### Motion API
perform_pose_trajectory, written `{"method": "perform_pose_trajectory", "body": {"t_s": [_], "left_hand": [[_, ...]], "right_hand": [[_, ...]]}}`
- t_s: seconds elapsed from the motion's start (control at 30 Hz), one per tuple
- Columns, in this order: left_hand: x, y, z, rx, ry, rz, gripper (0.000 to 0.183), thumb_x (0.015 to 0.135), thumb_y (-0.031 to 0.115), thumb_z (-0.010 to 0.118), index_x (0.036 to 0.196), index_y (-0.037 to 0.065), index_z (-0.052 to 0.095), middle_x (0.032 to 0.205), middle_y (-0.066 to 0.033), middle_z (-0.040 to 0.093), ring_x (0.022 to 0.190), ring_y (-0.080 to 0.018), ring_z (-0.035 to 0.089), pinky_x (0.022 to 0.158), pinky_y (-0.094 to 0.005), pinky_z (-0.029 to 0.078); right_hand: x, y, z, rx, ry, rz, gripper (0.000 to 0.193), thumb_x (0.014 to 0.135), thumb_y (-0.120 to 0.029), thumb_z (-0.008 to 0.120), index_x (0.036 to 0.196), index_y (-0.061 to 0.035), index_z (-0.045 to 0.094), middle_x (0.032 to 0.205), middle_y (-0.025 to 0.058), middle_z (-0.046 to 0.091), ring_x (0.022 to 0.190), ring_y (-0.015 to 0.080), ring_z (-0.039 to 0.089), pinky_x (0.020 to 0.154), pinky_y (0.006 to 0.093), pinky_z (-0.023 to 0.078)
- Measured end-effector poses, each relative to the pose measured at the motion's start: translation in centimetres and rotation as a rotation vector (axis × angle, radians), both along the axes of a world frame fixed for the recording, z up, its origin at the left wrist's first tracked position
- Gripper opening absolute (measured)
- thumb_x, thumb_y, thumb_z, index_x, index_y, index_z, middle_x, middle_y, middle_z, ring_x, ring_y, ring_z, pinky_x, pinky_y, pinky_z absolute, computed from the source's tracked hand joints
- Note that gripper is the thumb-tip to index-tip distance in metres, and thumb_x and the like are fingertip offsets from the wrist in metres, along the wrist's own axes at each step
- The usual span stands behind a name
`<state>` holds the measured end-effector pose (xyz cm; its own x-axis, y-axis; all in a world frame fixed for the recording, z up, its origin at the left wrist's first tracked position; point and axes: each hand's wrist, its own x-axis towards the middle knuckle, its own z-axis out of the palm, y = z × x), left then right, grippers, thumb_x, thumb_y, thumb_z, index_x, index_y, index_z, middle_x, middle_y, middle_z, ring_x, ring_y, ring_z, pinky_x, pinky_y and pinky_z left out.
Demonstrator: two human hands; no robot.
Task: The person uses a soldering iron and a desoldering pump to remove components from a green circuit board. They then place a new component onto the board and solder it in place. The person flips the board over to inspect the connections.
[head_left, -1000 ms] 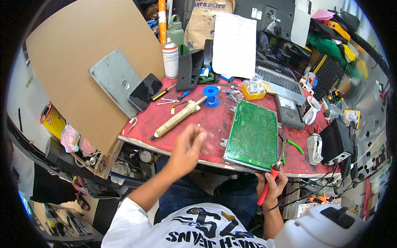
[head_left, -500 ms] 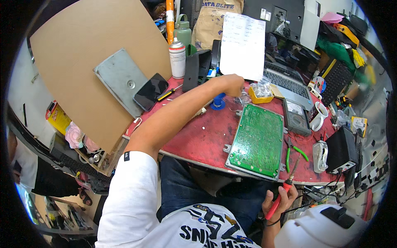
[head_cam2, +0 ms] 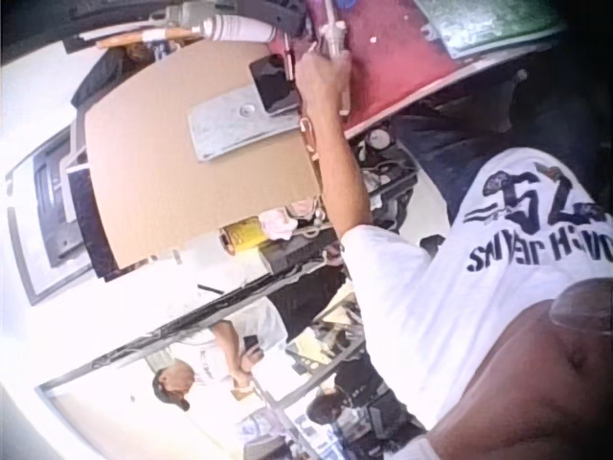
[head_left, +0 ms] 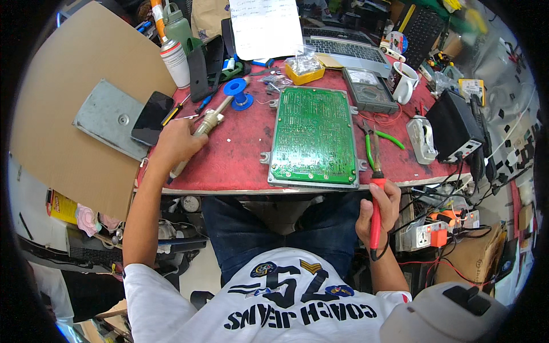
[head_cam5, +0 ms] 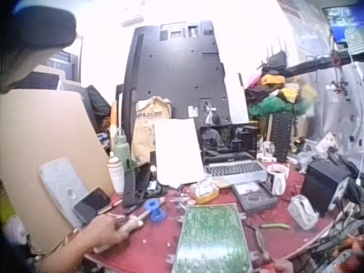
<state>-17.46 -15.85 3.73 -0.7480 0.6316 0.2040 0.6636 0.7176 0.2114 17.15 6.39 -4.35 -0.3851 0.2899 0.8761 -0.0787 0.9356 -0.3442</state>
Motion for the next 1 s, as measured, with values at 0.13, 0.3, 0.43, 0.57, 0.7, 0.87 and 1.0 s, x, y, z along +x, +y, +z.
{"method": "perform_pose_trajectory", "body": {"t_s": [0.13, 0.3, 0.43, 0.57, 0.7, 0.87, 1.0], "left_hand": [[-0.3, -1.8, 2.1, 0.100, -0.202, 0.143, 0.039, 0.075, 0.029, 0.066, 0.087, -0.008, 0.063, 0.068, -0.0209, 0.063, 0.056, -0.0276, 0.065, 0.054, -0.0405, 0.051], [-1.4, -5.3, 0.7, 0.344, -0.223, 0.157, 0.035, 0.081, 0.021, 0.062, 0.102, -0.006, 0.056, 0.069, -0.0127, 0.060, 0.050, -0.0188, 0.059, 0.046, -0.0349, 0.047], [0.5, -6.8, 0.4, 0.542, -0.277, 0.019, 0.023, 0.084, 0.010, 0.055, 0.103, -0.002, 0.058, 0.072, -0.0092, 0.058, 0.053, -0.0135, 0.055, 0.049, -0.0307, 0.045], [7.3, -6.8, 0.5, 0.668, -0.273, -0.292, 0.021, 0.077, 0.004, 0.057, 0.098, 0.002, 0.061, 0.076, -0.0040, 0.060, 0.062, -0.0108, 0.056, 0.056, -0.0299, 0.046], [14.8, -5.2, 0.0, 0.224, -0.222, -0.499, 0.023, 0.068, 0.009, 0.068, 0.089, 0.005, 0.060, 0.078, -0.0105, 0.066, 0.062, -0.0278, 0.064, 0.057, -0.0381, 0.050], [19.6, -1.4, -3.0, 0.074, -0.146, -0.668, 0.027, 0.064, 0.016, 0.073, 0.080, 0.004, 0.055, 0.067, -0.0132, 0.062, 0.063, -0.0318, 0.064, 0.057, -0.0420, 0.051], [21.3, -0.4, -2.5, 0.091, -0.140, -0.677, 0.019, 0.070, 0.015, 0.069, 0.078, 0.003, 0.056, 0.063, -0.0133, 0.062, 0.057, -0.0309, 0.064, 0.054, -0.0398, 0.052]], "right_hand": [[0.2, -0.5, 0.4, -0.035, 0.032, -0.012, 0.028, 0.089, -0.018, 0.066, 0.114, -0.0057, 0.062, 0.106, 0.0185, 0.059, 0.092, 0.0299, 0.058, 0.080, 0.0373, 0.048], [0.6, -0.3, 0.9, -0.088, 0.051, -0.032, 0.029, 0.090, -0.017, 0.065, 0.116, -0.0038, 0.060, 0.101, 0.0193, 0.060, 0.086, 0.0284, 0.059, 0.077, 0.0357, 0.048], [0.4, -0.1, 1.7, -0.184, 0.121, 0.065, 0.030, 0.094, -0.020, 0.060, 0.117, -0.0009, 0.056, 0.096, 0.0187, 0.062, 0.084, 0.0282, 0.061, 0.080, 0.0373, 0.050], [0.5, 0.3, 3.3, -0.414, 0.174, 0.308, 0.034, 0.097, -0.029, 0.056, 0.118, -0.0026, 0.050, 0.099, 0.0155, 0.061, 0.094, 0.0270, 0.061, 0.093, 0.0425, 0.047], [0.5, -0.3, 6.4, -0.736, 0.195, 0.739, 0.046, 0.093, -0.043, 0.059, 0.117, -0.0049, 0.046, 0.100, 0.0113, 0.055, 0.100, 0.0249, 0.054, 0.096, 0.0427, 0.041], [0.5, -3.9, 6.8, -0.790, 0.088, 0.790, 0.044, 0.091, -0.043, 0.060, 0.110, -0.0072, 0.045, 0.096, 0.0107, 0.051, 0.095, 0.0233, 0.050, 0.091, 0.0433, 0.040], [1.8, -4.0, 6.8, -0.732, 0.165, 0.645, 0.040, 0.090, -0.041, 0.062, 0.106, -0.0088, 0.044, 0.093, 0.0101, 0.049, 0.093, 0.0228, 0.048, 0.091, 0.0437, 0.039]]}}
